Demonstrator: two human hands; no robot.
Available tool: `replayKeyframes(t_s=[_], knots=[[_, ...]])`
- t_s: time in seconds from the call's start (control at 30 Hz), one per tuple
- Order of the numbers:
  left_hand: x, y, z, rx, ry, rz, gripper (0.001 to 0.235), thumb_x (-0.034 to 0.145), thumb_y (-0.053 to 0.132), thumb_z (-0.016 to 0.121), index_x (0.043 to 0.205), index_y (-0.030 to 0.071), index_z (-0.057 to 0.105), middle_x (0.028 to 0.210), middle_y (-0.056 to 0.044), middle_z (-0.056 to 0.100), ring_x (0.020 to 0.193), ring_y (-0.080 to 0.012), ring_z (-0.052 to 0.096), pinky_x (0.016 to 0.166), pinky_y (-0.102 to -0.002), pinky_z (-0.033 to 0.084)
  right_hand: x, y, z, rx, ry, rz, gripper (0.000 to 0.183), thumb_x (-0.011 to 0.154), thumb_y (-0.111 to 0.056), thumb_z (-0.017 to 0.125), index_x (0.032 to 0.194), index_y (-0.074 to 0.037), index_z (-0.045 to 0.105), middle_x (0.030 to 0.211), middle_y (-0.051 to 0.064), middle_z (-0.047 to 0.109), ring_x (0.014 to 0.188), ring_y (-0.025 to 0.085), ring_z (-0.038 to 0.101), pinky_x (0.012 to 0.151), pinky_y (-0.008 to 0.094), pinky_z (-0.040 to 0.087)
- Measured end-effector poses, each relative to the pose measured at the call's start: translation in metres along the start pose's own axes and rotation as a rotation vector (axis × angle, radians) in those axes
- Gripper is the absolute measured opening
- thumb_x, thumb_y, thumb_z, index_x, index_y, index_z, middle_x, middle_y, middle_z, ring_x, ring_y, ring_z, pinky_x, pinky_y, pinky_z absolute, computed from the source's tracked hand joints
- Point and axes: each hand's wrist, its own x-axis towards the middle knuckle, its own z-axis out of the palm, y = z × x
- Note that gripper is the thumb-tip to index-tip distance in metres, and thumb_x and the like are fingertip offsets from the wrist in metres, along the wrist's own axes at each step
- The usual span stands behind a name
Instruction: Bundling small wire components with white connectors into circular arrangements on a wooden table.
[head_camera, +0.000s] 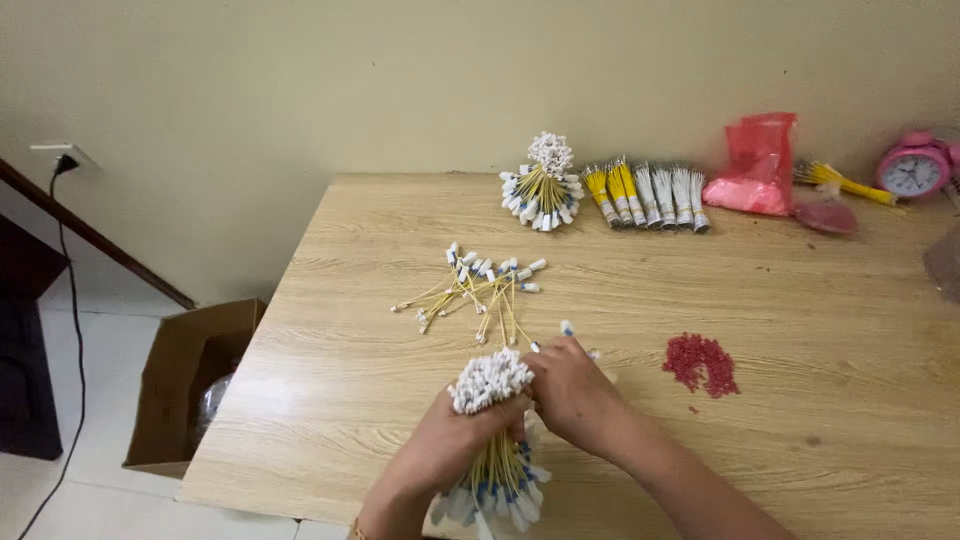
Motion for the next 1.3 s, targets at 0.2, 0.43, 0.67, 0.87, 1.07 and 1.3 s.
replayKeyframes(t_s=[0.2, 0.43, 0.67, 0.87, 1.07, 1.3], knots=[[0.005, -0.011, -0.016, -0.093, 0.048, 0.033, 0.011, 0.079, 0.015, 0.065, 0.074, 0.005, 0.068, 0.073, -0.007, 0.068, 0.072, -0.0185, 0.061, 0.070, -0.033, 0.045, 0.004, 0.057, 0.034, -0.160, 0.078, -0.165, 0.022, 0.082, -0.009, 0.054, 0.101, -0.015, 0.059, 0.089, 0.002, 0.067, 0.083, 0.023, 0.061, 0.084, 0.041, 0.042], [0.025, -0.036, 0.001, -0.387, -0.125, 0.228, 0.030, 0.084, 0.018, 0.068, 0.059, 0.003, 0.062, 0.059, -0.007, 0.062, 0.060, -0.0187, 0.056, 0.062, -0.030, 0.043, 0.004, 0.022, 0.027, -0.077, 0.002, -0.167, 0.039, 0.101, -0.032, 0.027, 0.079, -0.015, 0.053, 0.075, 0.005, 0.061, 0.081, 0.023, 0.054, 0.085, 0.044, 0.041], [0.025, -0.049, -0.003, -0.299, -0.003, 0.067, 0.026, 0.082, 0.016, 0.065, 0.059, 0.003, 0.062, 0.056, -0.009, 0.059, 0.048, -0.0175, 0.051, 0.047, -0.031, 0.040, -0.003, 0.017, 0.001, 0.472, -0.051, 0.113, 0.023, 0.085, -0.019, 0.056, 0.105, -0.019, 0.069, 0.102, 0.006, 0.075, 0.090, 0.020, 0.069, 0.076, 0.033, 0.051], [0.036, -0.071, 0.013, -0.110, 0.284, -0.099, 0.013, 0.079, 0.020, 0.071, 0.086, 0.010, 0.073, 0.077, -0.002, 0.068, 0.073, -0.0138, 0.058, 0.070, -0.031, 0.048, 0.001, 0.007, 0.007, 0.912, 0.211, 0.074, 0.021, 0.092, -0.022, 0.057, 0.100, -0.006, 0.069, 0.092, 0.007, 0.075, 0.092, 0.014, 0.071, 0.090, 0.027, 0.054], [0.032, -0.074, 0.036, 0.248, 0.271, 0.773, 0.037, 0.088, 0.012, 0.052, 0.123, 0.000, 0.055, 0.121, -0.023, 0.061, 0.110, -0.0372, 0.060, 0.096, -0.044, 0.046, -0.005, -0.021, 0.027, 1.550, 0.318, 0.225, 0.013, 0.093, -0.013, 0.052, 0.101, -0.007, 0.060, 0.124, 0.017, 0.071, 0.105, 0.028, 0.071, 0.090, 0.038, 0.055], [0.028, -0.060, 0.050, -0.015, 0.323, 0.537, 0.039, 0.082, 0.010, 0.064, 0.120, 0.008, 0.061, 0.111, -0.007, 0.057, 0.105, -0.0176, 0.061, 0.090, -0.027, 0.050, -0.015, -0.029, 0.020, 1.664, 0.265, 0.399, 0.038, 0.088, 0.000, 0.049, 0.123, 0.002, 0.064, 0.133, 0.016, 0.065, 0.112, 0.024, 0.061, 0.096, 0.033, 0.045]])
